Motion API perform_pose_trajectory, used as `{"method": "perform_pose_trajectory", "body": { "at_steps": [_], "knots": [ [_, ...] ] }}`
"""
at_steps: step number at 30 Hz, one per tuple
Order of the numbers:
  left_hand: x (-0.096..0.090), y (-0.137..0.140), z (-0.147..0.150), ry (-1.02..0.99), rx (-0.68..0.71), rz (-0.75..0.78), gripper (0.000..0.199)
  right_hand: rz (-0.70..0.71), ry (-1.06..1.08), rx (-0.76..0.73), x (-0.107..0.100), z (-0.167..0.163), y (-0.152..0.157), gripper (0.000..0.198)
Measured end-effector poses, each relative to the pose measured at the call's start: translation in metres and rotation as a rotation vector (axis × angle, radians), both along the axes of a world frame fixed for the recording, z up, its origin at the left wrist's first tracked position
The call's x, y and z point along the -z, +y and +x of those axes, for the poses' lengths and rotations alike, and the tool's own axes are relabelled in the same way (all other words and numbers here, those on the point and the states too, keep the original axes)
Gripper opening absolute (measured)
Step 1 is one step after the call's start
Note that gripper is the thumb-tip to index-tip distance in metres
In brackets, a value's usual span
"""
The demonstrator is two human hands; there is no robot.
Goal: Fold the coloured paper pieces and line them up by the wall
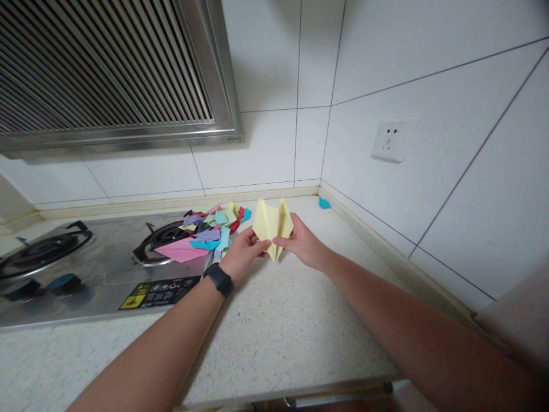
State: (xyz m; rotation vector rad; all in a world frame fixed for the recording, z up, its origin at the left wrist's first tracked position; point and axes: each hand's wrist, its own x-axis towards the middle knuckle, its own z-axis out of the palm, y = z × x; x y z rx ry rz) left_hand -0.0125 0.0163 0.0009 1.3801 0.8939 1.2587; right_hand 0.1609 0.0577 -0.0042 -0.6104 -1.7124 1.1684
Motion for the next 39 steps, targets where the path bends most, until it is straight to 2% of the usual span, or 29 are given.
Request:
{"method": "perform_pose_trajectory", "body": {
  "at_steps": [21,30,39],
  "knots": [
    [-0.001,-0.001,0.001,0.012,-0.01,0.005,0.043,0.03,0.018,0.031,0.0,0.0,0.002,0.054],
    [0.004,0.0,0.003,0.083,0.017,0.026,0.047,0.024,0.015,0.028,0.0,0.001,0.0,0.059],
    [0.013,0.005,0.003,0.114,0.021,0.052,0.042,0.006,0.023,-0.008,-0.002,-0.001,-0.003,0.057]
  ]
}}
